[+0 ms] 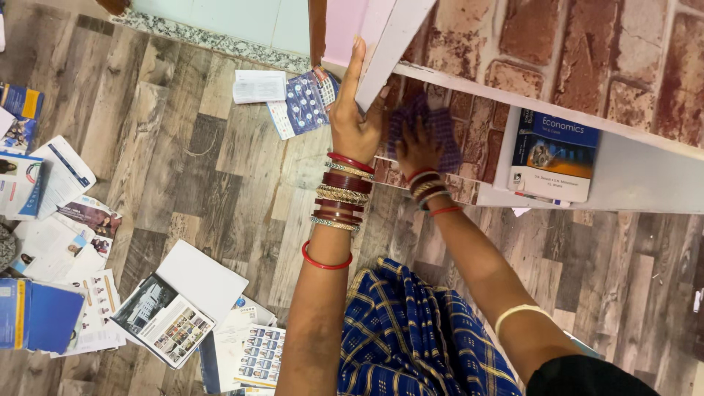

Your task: The person wipes the top and interior surfaces of a shelving unit with a cloth, moving books and papers aside to reach the corners.

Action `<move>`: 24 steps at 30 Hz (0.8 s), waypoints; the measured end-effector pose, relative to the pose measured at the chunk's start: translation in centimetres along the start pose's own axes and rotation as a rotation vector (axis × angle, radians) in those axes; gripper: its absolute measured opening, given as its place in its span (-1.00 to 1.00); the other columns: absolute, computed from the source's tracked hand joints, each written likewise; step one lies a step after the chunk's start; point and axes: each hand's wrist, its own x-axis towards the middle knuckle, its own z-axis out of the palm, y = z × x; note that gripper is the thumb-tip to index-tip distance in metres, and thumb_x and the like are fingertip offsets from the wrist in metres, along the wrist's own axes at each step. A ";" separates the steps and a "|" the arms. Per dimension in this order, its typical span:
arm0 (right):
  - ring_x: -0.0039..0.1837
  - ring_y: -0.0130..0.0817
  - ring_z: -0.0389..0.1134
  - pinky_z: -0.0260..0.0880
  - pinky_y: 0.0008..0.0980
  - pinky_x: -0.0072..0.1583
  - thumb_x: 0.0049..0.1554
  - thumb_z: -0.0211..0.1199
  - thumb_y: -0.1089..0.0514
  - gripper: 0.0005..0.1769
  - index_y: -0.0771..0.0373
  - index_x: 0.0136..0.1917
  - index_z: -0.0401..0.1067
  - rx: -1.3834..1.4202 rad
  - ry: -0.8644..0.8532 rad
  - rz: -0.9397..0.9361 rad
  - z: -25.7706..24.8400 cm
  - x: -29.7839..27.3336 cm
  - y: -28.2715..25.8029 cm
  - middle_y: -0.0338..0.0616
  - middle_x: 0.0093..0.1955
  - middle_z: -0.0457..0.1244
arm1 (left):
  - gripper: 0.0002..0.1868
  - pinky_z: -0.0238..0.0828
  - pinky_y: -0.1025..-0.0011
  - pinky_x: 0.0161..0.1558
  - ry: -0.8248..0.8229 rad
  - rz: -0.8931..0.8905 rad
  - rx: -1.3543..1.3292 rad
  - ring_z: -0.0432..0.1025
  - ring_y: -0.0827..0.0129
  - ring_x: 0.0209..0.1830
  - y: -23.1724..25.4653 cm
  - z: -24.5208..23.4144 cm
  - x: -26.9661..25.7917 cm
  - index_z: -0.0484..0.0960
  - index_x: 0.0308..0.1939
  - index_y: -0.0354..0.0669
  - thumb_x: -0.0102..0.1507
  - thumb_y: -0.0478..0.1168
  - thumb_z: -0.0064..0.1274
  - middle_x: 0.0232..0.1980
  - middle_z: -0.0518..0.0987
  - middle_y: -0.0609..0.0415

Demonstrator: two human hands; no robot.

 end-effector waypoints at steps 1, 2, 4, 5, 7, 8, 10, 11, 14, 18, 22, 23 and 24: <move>0.64 0.17 -0.15 -0.19 0.58 0.41 0.25 -0.08 -0.28 -0.34 -0.20 0.57 0.11 0.030 -0.004 -0.001 1.1 0.6 -2.5 -0.16 0.69 -0.14 | -0.23 0.35 0.33 0.51 -0.002 0.000 0.002 0.27 0.13 0.55 0.0 0.0 0.1 0.13 0.62 0.01 0.42 -0.41 0.16 0.61 0.27 -0.08; 0.60 0.16 -0.13 -0.16 0.57 0.37 0.19 -0.05 -0.31 -0.29 -0.16 0.56 0.12 0.061 -0.007 -0.003 2.2 1.3 -4.5 -0.15 0.66 -0.11 | -0.23 0.37 0.33 0.50 0.003 -0.002 0.005 0.29 0.13 0.54 0.1 -0.1 0.0 0.14 0.62 0.01 0.41 -0.42 0.16 0.59 0.29 -0.08; 0.59 0.15 -0.02 -0.07 0.49 0.45 0.27 -0.04 -0.32 -0.29 -0.04 0.58 0.14 0.643 -0.006 -0.043 4.4 3.3 -6.8 -0.04 0.61 -0.01 | -0.23 0.39 0.33 0.47 0.012 -0.005 0.013 0.33 0.13 0.52 0.4 -0.2 -0.2 0.15 0.61 0.00 0.39 -0.44 0.14 0.54 0.31 -0.09; 0.58 0.15 0.04 -0.02 0.46 0.49 0.31 -0.03 -0.33 -0.28 0.02 0.59 0.15 0.934 -0.004 -0.063 5.6 4.2 -7.7 0.01 0.59 0.04 | -0.23 0.39 0.31 0.48 0.010 -0.013 0.017 0.33 0.11 0.53 0.5 -0.1 -0.1 0.15 0.61 -0.02 0.39 -0.44 0.14 0.55 0.31 -0.10; 0.57 0.14 0.15 0.07 0.38 0.58 0.39 -0.02 -0.34 -0.26 0.15 0.61 0.17 1.519 0.001 -0.106 6.2 5.1 -8.8 0.11 0.55 0.14 | -0.23 0.40 0.27 0.51 0.005 -0.031 0.027 0.34 0.07 0.56 0.6 -0.1 0.0 0.15 0.60 -0.04 0.37 -0.45 0.14 0.58 0.31 -0.12; 0.57 0.13 0.09 -0.03 0.39 0.54 0.33 0.02 -0.34 -0.22 0.14 0.62 0.12 1.115 0.000 -0.143 6.3 4.8 -8.1 0.08 0.56 0.09 | -0.24 0.41 0.29 0.48 0.009 -0.044 0.033 0.35 0.09 0.53 0.8 0.0 -0.2 0.16 0.60 -0.04 0.38 -0.45 0.14 0.58 0.33 -0.11; 0.58 0.11 -0.03 -0.22 0.42 0.48 0.23 0.10 -0.34 -0.13 0.13 0.62 0.03 0.307 -0.001 -0.210 4.2 4.9 -6.3 0.01 0.59 -0.01 | -0.26 0.43 0.34 0.43 0.028 -0.059 0.047 0.39 0.14 0.48 0.9 0.1 -0.1 0.19 0.60 -0.03 0.39 -0.45 0.14 0.56 0.37 -0.09; 0.58 0.11 -0.05 -0.22 0.42 0.47 0.19 0.10 -0.30 -0.18 0.02 0.61 0.06 0.224 -0.029 -0.184 2.9 5.3 -5.7 -0.05 0.61 -0.04 | -0.26 0.41 0.31 0.46 0.031 -0.031 0.056 0.36 0.12 0.51 0.8 0.1 0.3 0.18 0.60 -0.04 0.39 -0.45 0.14 0.57 0.35 -0.11; 0.60 0.12 -0.09 -0.21 0.41 0.48 0.14 0.10 -0.23 -0.26 -0.21 0.57 0.14 0.060 -0.083 -0.082 0.8 4.4 -2.4 -0.18 0.67 -0.09 | -0.26 0.39 0.27 0.51 0.020 -0.007 0.071 0.33 0.08 0.56 0.8 -0.1 -0.1 0.17 0.59 -0.05 0.39 -0.45 0.13 0.58 0.31 -0.13; 0.62 0.15 -0.10 -0.17 0.42 0.49 0.20 0.07 -0.25 -0.30 -0.21 0.58 0.15 0.043 -0.011 0.031 0.6 4.1 5.1 -0.17 0.69 -0.12 | -0.28 0.42 0.28 0.51 0.024 -0.038 0.065 0.39 0.12 0.49 0.9 0.0 -0.1 0.18 0.59 -0.04 0.40 -0.43 0.11 0.56 0.36 -0.11; 0.62 0.18 -0.11 -0.13 0.43 0.48 0.23 0.02 -0.25 -0.30 -0.18 0.60 0.14 0.060 0.038 0.122 0.6 2.1 12.3 -0.15 0.70 -0.14 | -0.29 0.38 0.27 0.53 0.020 -0.035 0.083 0.38 0.11 0.53 0.7 0.0 -0.3 0.17 0.60 -0.03 0.44 -0.39 0.14 0.55 0.37 -0.11; 0.62 0.20 -0.11 -0.14 0.44 0.48 0.26 -0.02 -0.25 -0.32 -0.15 0.60 0.14 0.058 0.042 0.118 0.5 1.1 13.4 -0.13 0.71 -0.15 | -0.30 0.39 0.28 0.53 0.020 -0.034 0.077 0.39 0.11 0.53 0.6 0.1 -0.2 0.16 0.60 -0.03 0.44 -0.38 0.13 0.55 0.37 -0.11; 0.62 0.23 -0.11 -0.16 0.45 0.48 0.29 -0.05 -0.26 -0.33 -0.12 0.61 0.14 0.057 0.047 0.112 0.4 -0.2 14.2 -0.10 0.71 -0.16 | -0.30 0.39 0.28 0.53 0.022 -0.032 0.074 0.39 0.12 0.52 0.4 0.1 -0.2 0.16 0.60 -0.02 0.44 -0.38 0.12 0.55 0.36 -0.11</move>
